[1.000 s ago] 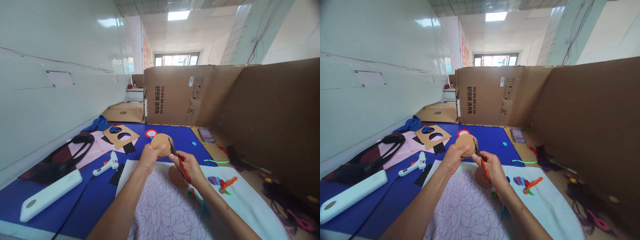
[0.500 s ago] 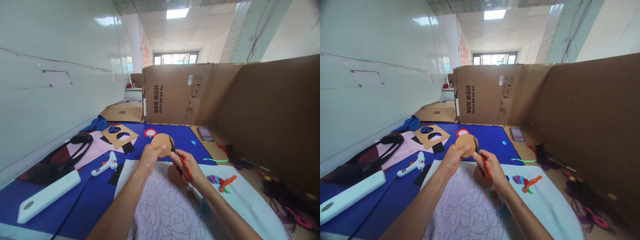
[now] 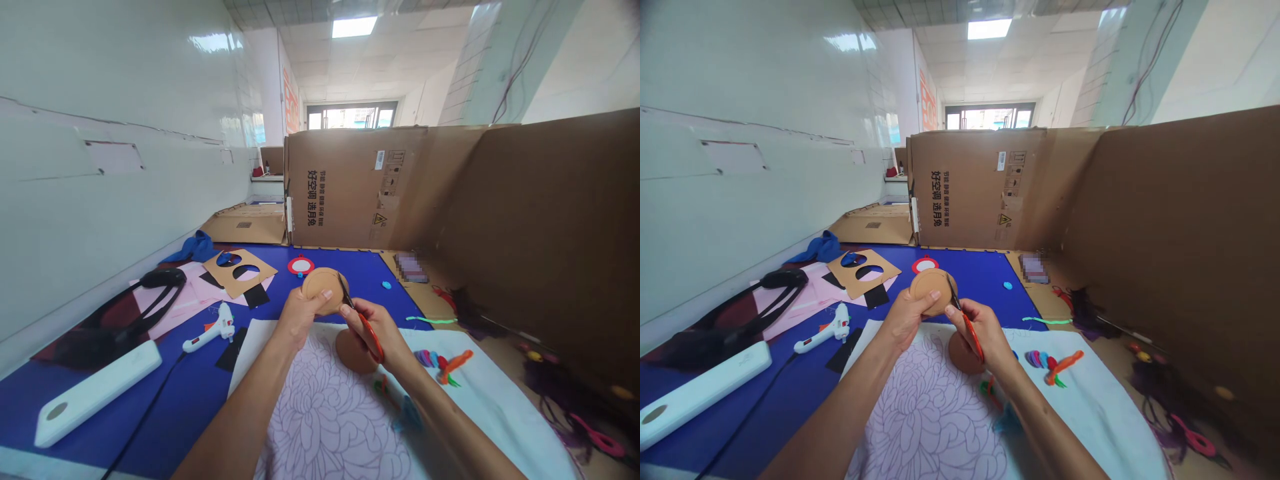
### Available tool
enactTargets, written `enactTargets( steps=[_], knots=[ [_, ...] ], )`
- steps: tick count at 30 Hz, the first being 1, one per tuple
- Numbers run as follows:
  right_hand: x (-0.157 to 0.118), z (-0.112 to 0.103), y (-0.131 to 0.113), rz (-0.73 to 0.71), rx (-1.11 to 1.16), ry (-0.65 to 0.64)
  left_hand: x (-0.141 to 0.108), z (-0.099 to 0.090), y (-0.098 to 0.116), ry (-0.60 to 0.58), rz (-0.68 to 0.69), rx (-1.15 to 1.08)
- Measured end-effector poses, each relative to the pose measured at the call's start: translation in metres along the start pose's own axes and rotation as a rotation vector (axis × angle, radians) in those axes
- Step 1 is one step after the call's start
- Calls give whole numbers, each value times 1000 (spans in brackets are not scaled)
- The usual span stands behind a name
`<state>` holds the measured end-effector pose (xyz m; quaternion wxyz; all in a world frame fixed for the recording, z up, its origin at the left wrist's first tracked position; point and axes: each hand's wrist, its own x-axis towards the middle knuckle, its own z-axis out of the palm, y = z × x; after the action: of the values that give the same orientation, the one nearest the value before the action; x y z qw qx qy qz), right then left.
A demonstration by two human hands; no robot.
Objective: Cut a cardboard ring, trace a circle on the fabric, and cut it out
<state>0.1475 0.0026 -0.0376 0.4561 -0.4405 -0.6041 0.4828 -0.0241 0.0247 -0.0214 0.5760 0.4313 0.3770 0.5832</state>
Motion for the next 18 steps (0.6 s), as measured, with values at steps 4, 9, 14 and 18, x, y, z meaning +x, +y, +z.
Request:
enactTargets(
  steps=[4,9,14,18],
  knots=[
    [1,-1,1,-6,-16,5,0,0,1,-11,-5,-6],
    [0,-2,0,1,-19,22,0,0,3,-21,-15,-17],
    [0,-3,1,-5,-27,24,0,0,3,-27,-18,-12],
    [2,-4,3,-1,-27,26,1,-1,2,-18,-8,-14]
  ],
)
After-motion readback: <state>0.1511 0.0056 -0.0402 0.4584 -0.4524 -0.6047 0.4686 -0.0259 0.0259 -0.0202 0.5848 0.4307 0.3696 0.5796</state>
